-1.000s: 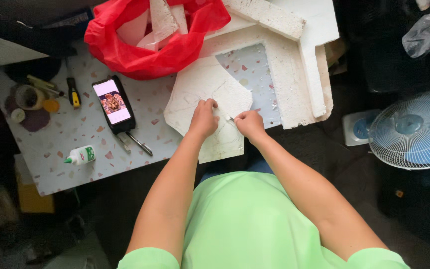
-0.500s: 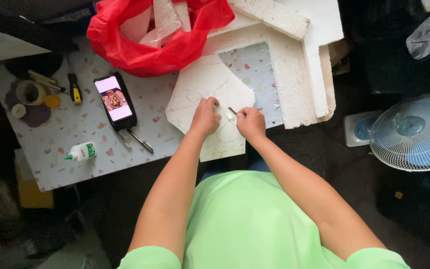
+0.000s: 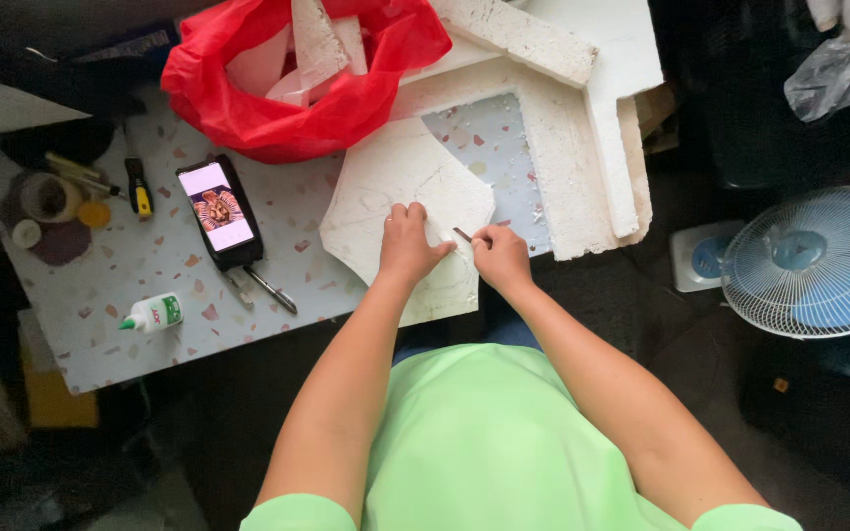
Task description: The person uses a small sharp tool to engrave lines into a piece of white foam board, following a faint sketch and then removing small pieces of foam with the tool.
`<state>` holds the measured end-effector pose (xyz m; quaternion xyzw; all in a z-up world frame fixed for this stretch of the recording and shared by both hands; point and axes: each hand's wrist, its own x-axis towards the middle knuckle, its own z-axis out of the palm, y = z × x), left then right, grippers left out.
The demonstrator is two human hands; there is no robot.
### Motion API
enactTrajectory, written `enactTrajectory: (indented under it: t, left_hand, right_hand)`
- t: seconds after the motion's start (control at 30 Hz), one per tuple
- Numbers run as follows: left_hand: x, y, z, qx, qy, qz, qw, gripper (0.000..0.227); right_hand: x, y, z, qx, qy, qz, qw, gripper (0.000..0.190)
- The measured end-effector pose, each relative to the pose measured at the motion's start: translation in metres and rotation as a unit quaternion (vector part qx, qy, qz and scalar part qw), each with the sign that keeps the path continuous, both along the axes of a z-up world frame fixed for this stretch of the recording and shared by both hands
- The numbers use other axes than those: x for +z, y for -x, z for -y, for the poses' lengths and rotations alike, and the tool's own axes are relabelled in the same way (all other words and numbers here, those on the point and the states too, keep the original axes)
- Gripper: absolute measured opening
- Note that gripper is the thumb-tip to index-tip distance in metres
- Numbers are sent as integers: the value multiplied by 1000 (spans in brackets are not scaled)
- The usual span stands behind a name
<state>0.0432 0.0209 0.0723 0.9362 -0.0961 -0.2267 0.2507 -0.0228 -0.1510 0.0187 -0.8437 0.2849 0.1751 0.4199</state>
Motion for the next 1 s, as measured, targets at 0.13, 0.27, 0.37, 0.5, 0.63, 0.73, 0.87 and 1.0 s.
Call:
enactTrajectory:
  t: [0.13,0.27,0.37,0.5,0.63,0.73,0.87,1.0]
  left_hand:
    - [-13,3,0,-3,-3,13,1000,61]
    - [-54,10,-3,-51,3,115,992,37]
    - [-76,11,-6,-67,20,161,984,25]
    - [-78,8,-15,-51,84,153,983,18]
    - [-60,6,-24,-35,108,148,982,14]
    - [-45,3,-27,29,173,95,980,16]
    - [-49,0,-27,60,169,60,982,17]
    - [-45,-5,-27,63,150,19,986,19]
  right_hand:
    - [9,2,-1,1,-5,-3,1000,19]
    - [6,4,-3,1,-7,-1,1000,20]
    - [6,4,-3,-3,-7,16,1000,20]
    - [30,6,-12,-17,-19,32,999,20]
    - [10,3,-14,12,-18,25,999,20]
    - [1,0,-15,27,-5,31,999,21]
    - [-2,0,-13,36,3,20,999,21]
    - [-8,-2,-13,53,22,19,998,20]
